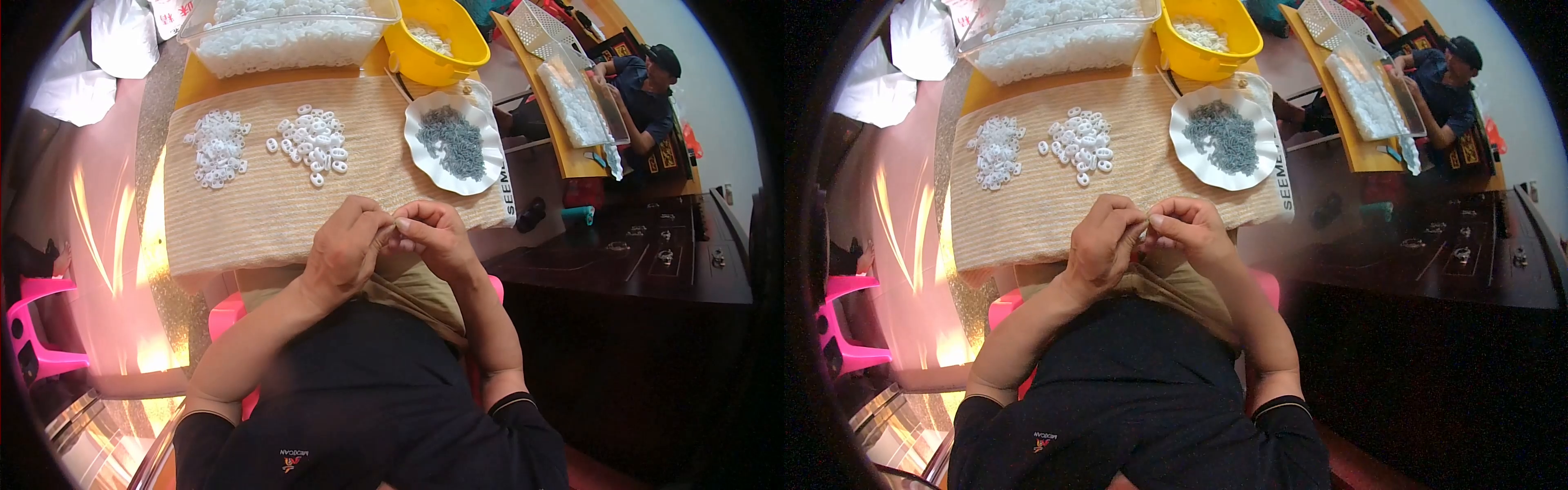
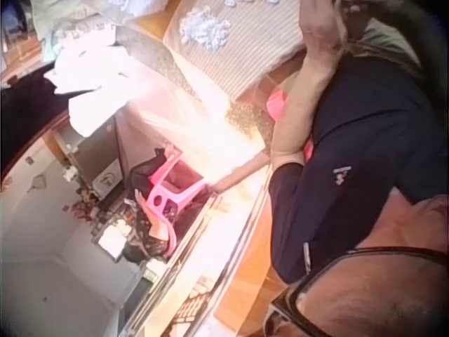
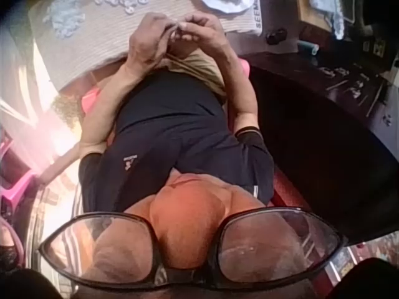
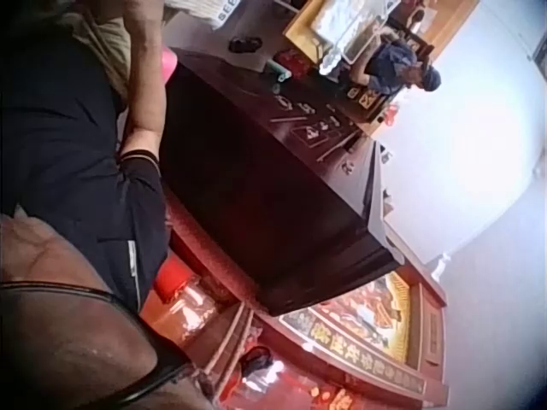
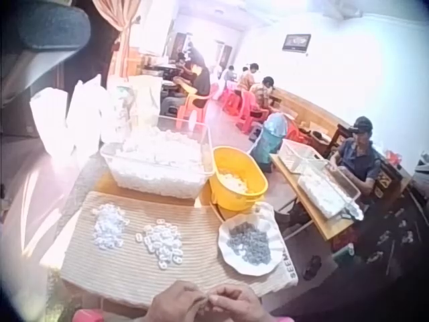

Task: Assembling small white plastic components by inserting metal rings into them.

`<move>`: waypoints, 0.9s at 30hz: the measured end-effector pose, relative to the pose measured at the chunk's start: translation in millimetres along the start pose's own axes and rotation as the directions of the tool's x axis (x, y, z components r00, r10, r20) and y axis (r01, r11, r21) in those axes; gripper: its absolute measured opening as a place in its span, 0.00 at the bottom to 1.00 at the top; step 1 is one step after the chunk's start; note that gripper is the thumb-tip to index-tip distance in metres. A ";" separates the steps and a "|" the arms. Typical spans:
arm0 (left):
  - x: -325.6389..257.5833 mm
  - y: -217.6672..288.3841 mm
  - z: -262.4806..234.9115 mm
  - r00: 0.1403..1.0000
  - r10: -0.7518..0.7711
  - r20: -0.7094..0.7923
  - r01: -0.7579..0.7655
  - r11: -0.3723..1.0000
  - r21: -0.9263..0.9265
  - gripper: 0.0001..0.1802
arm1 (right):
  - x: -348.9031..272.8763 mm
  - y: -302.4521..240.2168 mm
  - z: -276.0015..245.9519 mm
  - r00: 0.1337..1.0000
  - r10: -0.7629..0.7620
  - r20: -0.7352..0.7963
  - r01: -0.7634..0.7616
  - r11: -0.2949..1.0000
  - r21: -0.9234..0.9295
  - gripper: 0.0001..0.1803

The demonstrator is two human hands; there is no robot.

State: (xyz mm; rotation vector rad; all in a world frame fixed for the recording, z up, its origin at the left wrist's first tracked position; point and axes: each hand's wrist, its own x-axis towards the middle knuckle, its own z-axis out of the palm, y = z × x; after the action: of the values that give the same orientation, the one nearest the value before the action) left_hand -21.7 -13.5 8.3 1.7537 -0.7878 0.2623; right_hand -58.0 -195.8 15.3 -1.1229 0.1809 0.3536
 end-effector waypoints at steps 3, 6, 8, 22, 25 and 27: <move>-0.3 -0.6 -0.1 0.999 0.038 -0.008 -0.038 0.999 0.014 0.08 | 1.1 2.0 -1.3 0.999 -0.002 0.037 -0.001 0.998 0.068 0.07; -0.4 -1.3 0.3 1.000 0.024 -0.004 -0.024 1.000 0.002 0.08 | 1.6 3.1 -1.8 0.997 -0.018 0.069 0.013 0.997 0.071 0.08; -0.1 -0.6 0.3 1.000 0.013 -0.002 -0.013 1.000 -0.011 0.07 | 2.8 3.8 -4.0 0.995 -0.030 0.091 0.024 0.998 0.066 0.09; 0.4 1.2 -3.2 0.992 -0.117 0.036 0.121 0.984 -0.131 0.06 | 1.8 10.4 2.0 0.967 -0.238 0.086 0.250 0.951 -0.179 0.08; -0.9 0.7 -2.6 0.980 -0.185 0.075 0.196 0.961 -0.194 0.05 | 0.8 11.5 4.5 0.965 -0.254 0.067 0.262 0.948 -0.182 0.08; -1.1 1.0 -3.4 0.976 -0.198 0.089 0.212 0.955 -0.206 0.04 | 1.0 12.4 5.2 0.959 -0.276 0.069 0.284 0.943 -0.172 0.08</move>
State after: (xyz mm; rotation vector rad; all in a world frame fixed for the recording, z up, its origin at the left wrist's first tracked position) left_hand -22.4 -10.1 9.6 1.6302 -0.6493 -0.0217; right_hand -61.8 -186.2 6.7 -1.3001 -0.0520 0.1418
